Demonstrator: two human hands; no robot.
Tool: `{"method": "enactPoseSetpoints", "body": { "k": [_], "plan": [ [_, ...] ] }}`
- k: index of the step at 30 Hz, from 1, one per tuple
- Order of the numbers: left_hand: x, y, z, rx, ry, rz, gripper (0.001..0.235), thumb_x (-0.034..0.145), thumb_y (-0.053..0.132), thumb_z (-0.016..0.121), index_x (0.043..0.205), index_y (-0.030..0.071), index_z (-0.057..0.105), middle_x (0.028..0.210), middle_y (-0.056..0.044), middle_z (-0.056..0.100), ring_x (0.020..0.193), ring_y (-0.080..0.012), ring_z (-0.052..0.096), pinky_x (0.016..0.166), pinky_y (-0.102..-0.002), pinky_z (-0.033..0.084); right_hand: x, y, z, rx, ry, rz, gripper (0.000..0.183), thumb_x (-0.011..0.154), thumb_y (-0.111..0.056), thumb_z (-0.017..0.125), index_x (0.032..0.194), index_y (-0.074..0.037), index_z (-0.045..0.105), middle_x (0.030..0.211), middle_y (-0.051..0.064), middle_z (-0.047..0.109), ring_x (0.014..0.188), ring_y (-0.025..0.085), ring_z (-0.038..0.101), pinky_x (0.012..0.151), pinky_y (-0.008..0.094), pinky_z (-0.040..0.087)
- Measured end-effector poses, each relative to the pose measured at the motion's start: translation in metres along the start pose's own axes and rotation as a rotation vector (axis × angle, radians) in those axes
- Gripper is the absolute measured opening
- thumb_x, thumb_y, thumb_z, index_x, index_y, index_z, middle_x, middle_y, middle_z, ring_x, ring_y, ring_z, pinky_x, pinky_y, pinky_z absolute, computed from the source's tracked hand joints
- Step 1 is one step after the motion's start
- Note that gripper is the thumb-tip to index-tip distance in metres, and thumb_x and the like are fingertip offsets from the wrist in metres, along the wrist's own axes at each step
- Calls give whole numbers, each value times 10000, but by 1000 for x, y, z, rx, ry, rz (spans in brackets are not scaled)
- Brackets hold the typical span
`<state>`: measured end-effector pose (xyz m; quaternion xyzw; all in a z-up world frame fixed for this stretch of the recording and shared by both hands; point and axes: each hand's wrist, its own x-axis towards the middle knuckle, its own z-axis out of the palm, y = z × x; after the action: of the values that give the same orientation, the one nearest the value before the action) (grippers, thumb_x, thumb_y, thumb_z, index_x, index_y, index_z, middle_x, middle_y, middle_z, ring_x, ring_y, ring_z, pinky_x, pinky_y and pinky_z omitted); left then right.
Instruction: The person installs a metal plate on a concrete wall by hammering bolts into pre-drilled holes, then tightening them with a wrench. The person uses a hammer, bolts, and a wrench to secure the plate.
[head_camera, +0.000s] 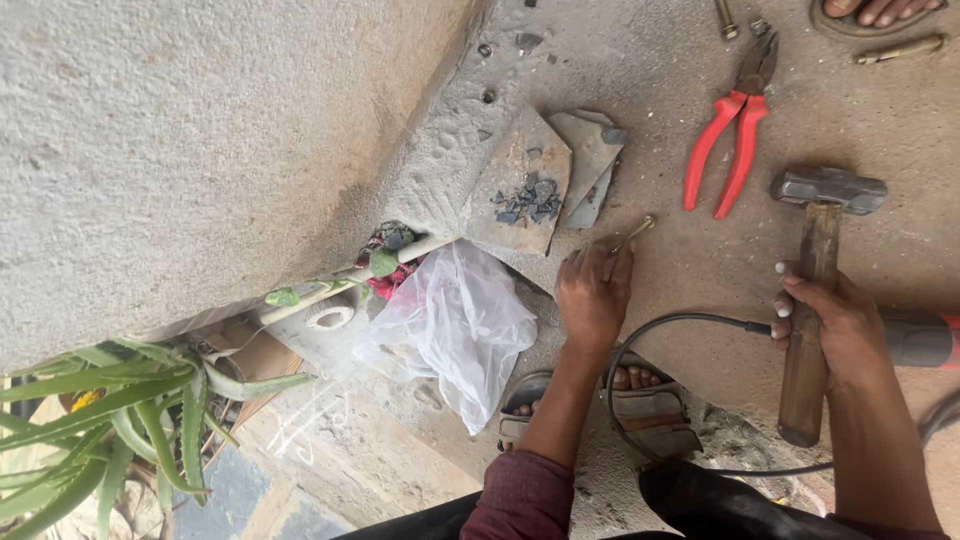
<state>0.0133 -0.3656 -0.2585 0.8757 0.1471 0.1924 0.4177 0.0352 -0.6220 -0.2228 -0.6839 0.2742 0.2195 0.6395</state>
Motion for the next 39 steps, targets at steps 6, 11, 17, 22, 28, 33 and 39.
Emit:
{"method": "enactPoseSetpoints", "body": {
  "k": [6,11,17,22,28,33,39],
  "plan": [
    [-10,-26,-10,149,54,171,207,908,139,795,1099,112,719,1079,-65,669,965,-269,614,910,-429,457,-24,21,13,-189,-25,-119,324,1016,-229,636,1242,-2,585,796,80,595,574,182,585,492,347,502],
    [-21,-41,-5,189,-33,189,263,936,120,757,1196,102,717,1130,-66,641,1019,-263,597,1038,-487,446,-38,55,29,-440,-117,-365,312,1051,-294,610,1162,-3,594,726,49,645,569,156,667,518,312,581],
    [-23,-41,-2,174,-24,183,263,957,122,753,1209,73,700,1168,-66,648,1074,-258,611,1095,-496,431,-53,49,34,-923,-16,-797,380,1045,-321,643,1232,9,624,770,106,650,617,185,641,576,354,520],
    [-22,-40,-6,143,-10,174,265,945,100,745,1203,63,696,1186,-88,647,1091,-286,611,1102,-503,438,-51,30,54,-770,-90,-963,428,1086,-338,629,1298,31,582,779,84,649,621,131,654,551,276,530],
    [-12,-36,-6,160,18,205,243,932,99,732,1170,66,700,1167,-91,648,1075,-294,615,1112,-533,434,-37,28,63,-1012,-34,-775,385,1066,-309,656,1248,30,643,720,98,651,626,180,651,545,303,522],
    [-24,-41,-2,145,17,192,233,942,104,748,1165,55,701,1163,-94,644,1073,-295,613,1084,-518,449,-48,39,47,-564,-150,-894,335,1182,-339,631,1196,-14,549,751,65,663,647,120,681,576,251,553],
    [-16,-35,-8,203,-1,221,274,912,70,728,1184,39,706,1162,-110,642,1075,-301,610,1087,-525,446,-40,27,71,-1131,-14,-844,302,1049,-223,691,1201,28,623,667,97,640,610,199,653,573,334,525]
  ]
}}
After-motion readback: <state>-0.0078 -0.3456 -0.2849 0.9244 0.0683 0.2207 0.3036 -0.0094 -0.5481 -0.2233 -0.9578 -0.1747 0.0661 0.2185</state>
